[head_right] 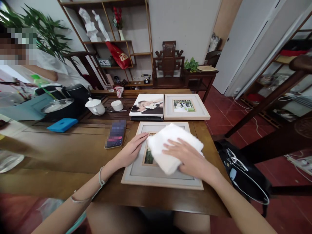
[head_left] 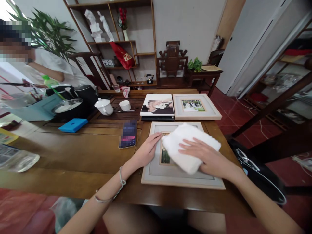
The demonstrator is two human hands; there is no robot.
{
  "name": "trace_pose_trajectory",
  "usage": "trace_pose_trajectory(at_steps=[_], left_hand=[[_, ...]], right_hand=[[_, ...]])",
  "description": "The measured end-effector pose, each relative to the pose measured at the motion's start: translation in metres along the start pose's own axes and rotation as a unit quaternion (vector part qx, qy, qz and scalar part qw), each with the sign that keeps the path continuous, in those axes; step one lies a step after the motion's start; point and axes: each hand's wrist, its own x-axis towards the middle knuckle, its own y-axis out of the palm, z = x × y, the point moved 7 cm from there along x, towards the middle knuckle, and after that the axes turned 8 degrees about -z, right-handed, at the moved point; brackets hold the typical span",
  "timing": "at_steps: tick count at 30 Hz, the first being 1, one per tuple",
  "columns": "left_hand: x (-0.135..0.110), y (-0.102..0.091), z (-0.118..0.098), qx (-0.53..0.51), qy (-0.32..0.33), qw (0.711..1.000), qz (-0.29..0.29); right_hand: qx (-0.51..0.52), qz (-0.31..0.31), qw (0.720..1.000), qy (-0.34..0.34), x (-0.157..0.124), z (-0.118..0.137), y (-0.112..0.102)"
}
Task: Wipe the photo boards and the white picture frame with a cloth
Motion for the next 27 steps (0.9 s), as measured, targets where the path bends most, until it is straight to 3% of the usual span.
trace_pose_trajectory(at_steps=[3, 6, 12, 14, 16, 20, 22, 24, 27], left_hand=[[0.000, -0.001, 0.000, -0.005, 0.000, 1.000, 0.001], [0.000, -0.002, 0.000, -0.010, -0.001, 1.000, -0.017], [0.000, -0.001, -0.001, -0.015, -0.007, 0.999, -0.028], [0.000, -0.001, -0.001, -0.011, -0.009, 1.000, -0.024], [0.000, -0.001, -0.002, -0.011, -0.010, 1.000, -0.021], [-0.001, 0.000, 0.000, -0.018, -0.011, 0.999, -0.024], [-0.001, 0.000, 0.002, -0.022, -0.018, 0.999, -0.030], [-0.002, 0.000, 0.005, -0.022, -0.025, 0.999, -0.037], [-0.002, 0.001, 0.006, -0.015, -0.027, 0.999, -0.040]], right_hand=[[-0.105, -0.076, 0.988, 0.080, -0.001, -0.037, -0.013], [-0.182, -0.105, 0.969, 0.128, -0.005, -0.040, -0.014], [-0.158, -0.010, 0.986, 0.057, -0.033, 0.049, 0.002], [-0.119, 0.018, 0.992, 0.036, -0.035, 0.064, -0.002], [-0.104, 0.027, 0.993, 0.055, -0.025, 0.053, -0.007], [-0.179, -0.018, 0.974, 0.140, 0.019, -0.011, -0.012], [-0.211, -0.040, 0.966, 0.142, 0.038, -0.030, -0.006], [-0.223, -0.045, 0.964, 0.134, 0.046, -0.028, 0.002], [-0.199, 0.004, 0.973, 0.113, 0.035, 0.008, 0.015]])
